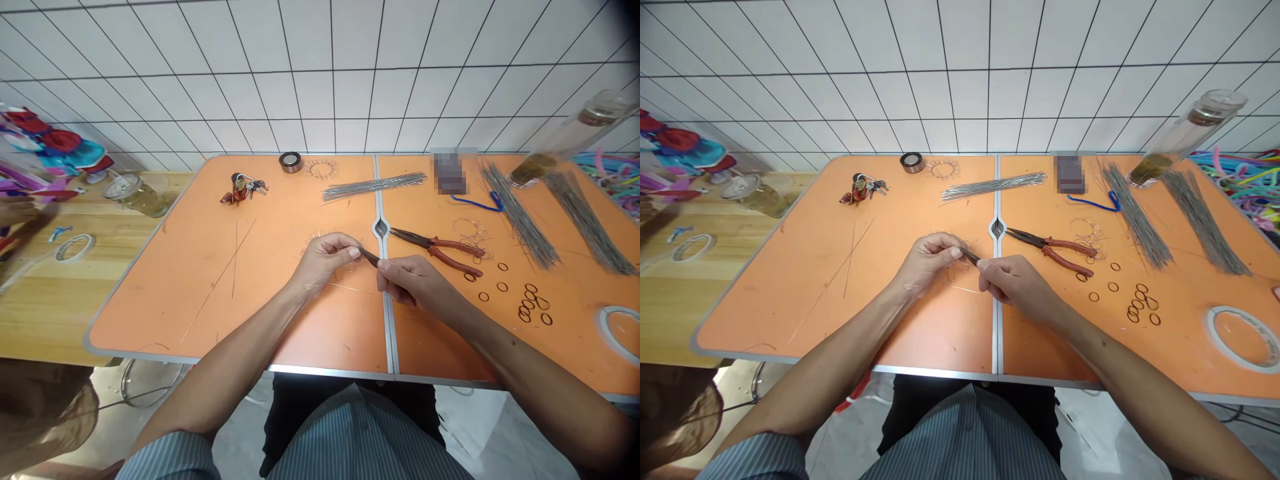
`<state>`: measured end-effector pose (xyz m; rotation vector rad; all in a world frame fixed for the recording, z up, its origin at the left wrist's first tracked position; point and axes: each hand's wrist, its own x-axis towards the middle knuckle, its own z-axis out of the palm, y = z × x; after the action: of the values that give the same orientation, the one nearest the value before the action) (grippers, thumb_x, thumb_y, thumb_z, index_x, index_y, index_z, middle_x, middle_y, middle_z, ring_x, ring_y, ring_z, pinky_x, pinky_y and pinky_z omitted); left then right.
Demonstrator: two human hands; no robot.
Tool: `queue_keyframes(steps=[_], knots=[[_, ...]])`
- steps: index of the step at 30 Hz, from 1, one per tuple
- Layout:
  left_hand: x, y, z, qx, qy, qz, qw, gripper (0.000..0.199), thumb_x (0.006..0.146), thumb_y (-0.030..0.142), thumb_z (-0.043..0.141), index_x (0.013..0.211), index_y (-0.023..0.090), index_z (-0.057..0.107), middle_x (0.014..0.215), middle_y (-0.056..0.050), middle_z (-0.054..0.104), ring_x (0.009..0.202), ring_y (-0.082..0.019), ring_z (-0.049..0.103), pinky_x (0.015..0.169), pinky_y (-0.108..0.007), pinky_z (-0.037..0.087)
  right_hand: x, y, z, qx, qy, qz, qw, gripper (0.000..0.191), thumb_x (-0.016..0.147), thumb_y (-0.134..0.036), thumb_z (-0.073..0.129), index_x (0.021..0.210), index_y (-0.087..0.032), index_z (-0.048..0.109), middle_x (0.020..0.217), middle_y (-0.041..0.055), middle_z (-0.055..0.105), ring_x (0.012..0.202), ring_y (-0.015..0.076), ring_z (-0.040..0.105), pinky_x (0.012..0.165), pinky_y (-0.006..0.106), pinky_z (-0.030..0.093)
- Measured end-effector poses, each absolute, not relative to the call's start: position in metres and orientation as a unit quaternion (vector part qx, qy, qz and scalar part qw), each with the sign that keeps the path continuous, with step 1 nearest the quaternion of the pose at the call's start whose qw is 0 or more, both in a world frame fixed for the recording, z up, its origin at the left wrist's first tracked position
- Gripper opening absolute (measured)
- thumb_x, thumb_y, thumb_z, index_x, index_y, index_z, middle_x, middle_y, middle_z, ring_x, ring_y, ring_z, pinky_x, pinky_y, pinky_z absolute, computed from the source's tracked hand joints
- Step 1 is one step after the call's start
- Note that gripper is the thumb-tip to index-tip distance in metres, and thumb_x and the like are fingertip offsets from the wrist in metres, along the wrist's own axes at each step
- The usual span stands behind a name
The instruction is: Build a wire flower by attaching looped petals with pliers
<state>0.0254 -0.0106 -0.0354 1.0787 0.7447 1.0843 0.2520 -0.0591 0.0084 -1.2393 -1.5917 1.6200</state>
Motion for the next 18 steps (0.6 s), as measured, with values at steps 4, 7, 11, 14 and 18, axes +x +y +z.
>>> queue_keyframes(steps=[4,7,11,14,18], knots=[[0.029,-0.012,-0.031,0.463,0.341,0.499,0.649,0.039,0.078,0.049,0.102,0.086,0.017,0.081,0.077,-0.003,0.079,0.070,-0.013,0.069,0.071,-0.027,0.055,0.251,-0.055,0.003,-0.449,-0.568,0.633,0.273,0.059,0.107,-0.074,0.060,0.082,-0.022,0.070,0.062,-0.0038,0.053,0.051,0.0116,0.043,0.052,0.031,0.029],[0.030,-0.013,-0.026,0.437,0.375,0.520,0.631,0.040,0.079,0.050,0.100,0.090,0.017,0.080,0.079,-0.004,0.081,0.068,-0.012,0.069,0.069,-0.025,0.055,0.251,-0.050,0.002,-0.458,-0.584,0.614,0.269,0.059,0.105,-0.076,0.061,0.086,-0.021,0.071,0.068,-0.0015,0.059,0.058,0.0139,0.052,0.056,0.031,0.038],[0.028,-0.014,-0.021,0.369,0.390,0.520,0.664,0.047,0.072,0.048,0.103,0.095,0.017,0.076,0.083,-0.005,0.084,0.066,-0.013,0.072,0.070,-0.026,0.059,0.251,-0.049,0.003,-0.490,-0.607,0.554,0.292,0.057,0.102,-0.075,0.063,0.087,-0.021,0.072,0.074,0.0007,0.062,0.063,0.0156,0.056,0.060,0.032,0.042],[0.029,-0.015,-0.018,0.337,0.389,0.516,0.685,0.050,0.068,0.046,0.105,0.096,0.017,0.074,0.088,-0.008,0.086,0.070,-0.015,0.077,0.072,-0.027,0.062,0.247,-0.052,0.001,-0.515,-0.635,0.487,0.308,0.048,0.103,-0.066,0.065,0.085,-0.022,0.068,0.070,-0.0013,0.058,0.065,0.0165,0.053,0.062,0.033,0.038],[0.031,-0.018,-0.016,0.306,0.391,0.517,0.697,0.051,0.066,0.041,0.107,0.094,0.017,0.073,0.092,-0.009,0.088,0.075,-0.017,0.082,0.075,-0.028,0.065,0.236,-0.055,-0.002,-0.550,-0.637,0.432,0.323,0.031,0.096,-0.051,0.071,0.086,-0.023,0.064,0.072,-0.0037,0.054,0.067,0.0157,0.048,0.063,0.032,0.035]])
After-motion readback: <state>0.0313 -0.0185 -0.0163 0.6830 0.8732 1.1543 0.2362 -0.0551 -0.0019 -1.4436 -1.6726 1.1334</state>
